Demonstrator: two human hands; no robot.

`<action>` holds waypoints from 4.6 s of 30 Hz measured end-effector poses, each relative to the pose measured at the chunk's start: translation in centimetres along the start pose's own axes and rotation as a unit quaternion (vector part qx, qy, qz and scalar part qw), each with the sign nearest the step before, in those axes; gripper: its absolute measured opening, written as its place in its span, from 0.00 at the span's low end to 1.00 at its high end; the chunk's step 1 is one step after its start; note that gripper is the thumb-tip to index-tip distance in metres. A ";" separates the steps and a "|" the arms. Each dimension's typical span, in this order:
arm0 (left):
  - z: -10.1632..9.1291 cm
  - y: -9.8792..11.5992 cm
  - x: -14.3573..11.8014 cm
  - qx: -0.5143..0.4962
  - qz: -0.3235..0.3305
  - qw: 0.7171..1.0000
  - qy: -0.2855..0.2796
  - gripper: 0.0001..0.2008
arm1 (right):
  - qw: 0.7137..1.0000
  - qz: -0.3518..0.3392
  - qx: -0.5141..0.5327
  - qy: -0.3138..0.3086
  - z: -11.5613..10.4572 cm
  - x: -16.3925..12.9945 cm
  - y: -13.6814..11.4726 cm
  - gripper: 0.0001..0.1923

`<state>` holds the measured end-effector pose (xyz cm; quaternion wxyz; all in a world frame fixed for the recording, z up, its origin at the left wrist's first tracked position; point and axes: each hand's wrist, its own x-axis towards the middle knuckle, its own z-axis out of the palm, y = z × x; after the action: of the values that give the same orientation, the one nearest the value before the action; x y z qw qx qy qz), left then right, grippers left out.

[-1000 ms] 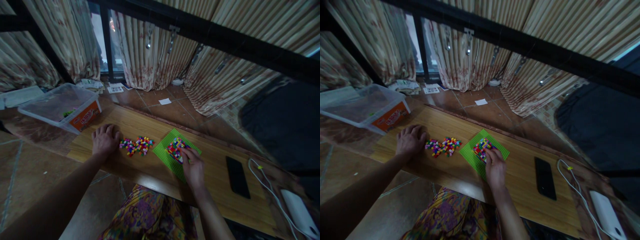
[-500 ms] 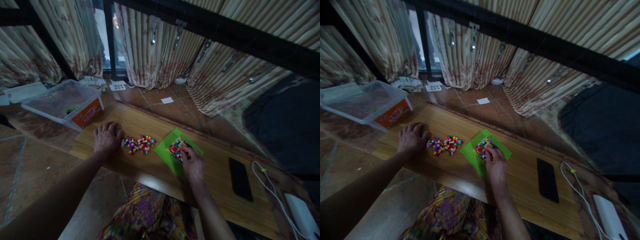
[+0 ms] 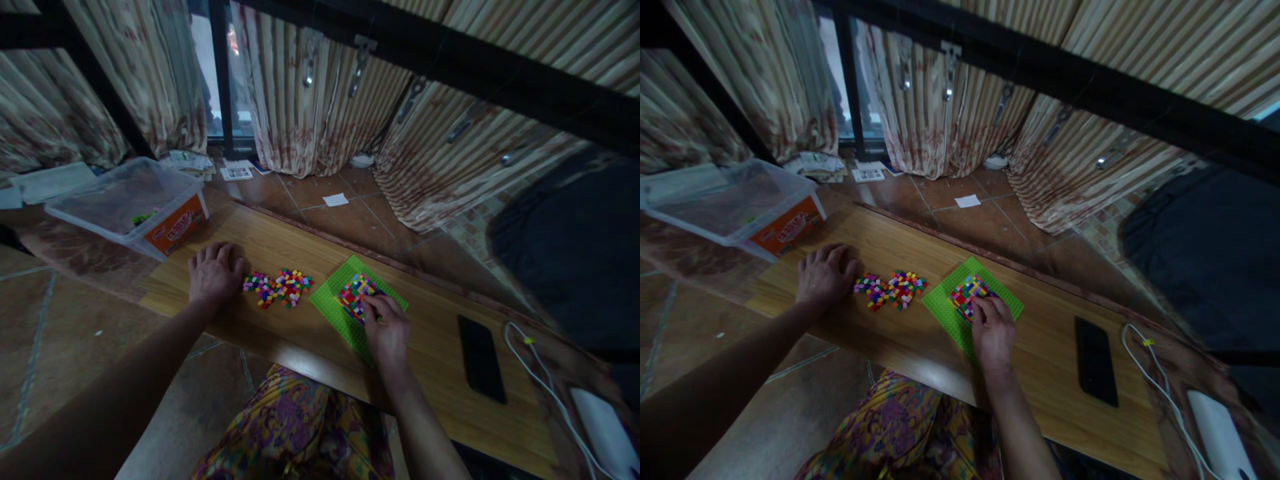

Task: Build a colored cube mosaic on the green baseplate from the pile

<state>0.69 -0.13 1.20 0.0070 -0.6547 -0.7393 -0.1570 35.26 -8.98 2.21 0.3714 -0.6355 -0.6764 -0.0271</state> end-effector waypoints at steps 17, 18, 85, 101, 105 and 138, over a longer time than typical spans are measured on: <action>0.3 -0.2 0.0 -0.005 0.002 1.000 0.005 0.26 | 0.983 -0.061 -0.159 -0.063 -0.7 0.4 -1.0 0.12; 0.3 -0.2 0.0 -0.004 0.001 1.000 0.006 0.26 | 0.980 -0.068 -0.173 -0.065 -0.7 0.3 -1.1 0.12; 0.0 -0.4 0.0 -0.053 -0.003 0.998 0.018 0.23 | 0.987 -0.001 -0.032 -0.157 7.7 0.7 -9.0 0.09; -6.1 10.5 -14.9 -0.615 -0.098 0.729 -0.285 0.14 | 0.933 0.093 0.323 -0.130 -2.5 -4.9 -11.2 0.09; -6.5 12.5 -15.3 -0.646 -0.131 0.664 -0.354 0.15 | 0.918 0.127 0.352 -0.130 -3.7 -5.8 -10.4 0.08; -3.3 11.7 -14.2 -0.636 -0.195 0.575 -0.477 0.16 | 0.979 0.157 0.127 -0.027 -0.5 0.5 -0.6 0.07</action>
<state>13.42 -13.59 3.87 -0.7956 -0.3113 -0.4560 -0.2495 35.02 -8.95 3.06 0.4306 -0.6817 -0.5760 0.1344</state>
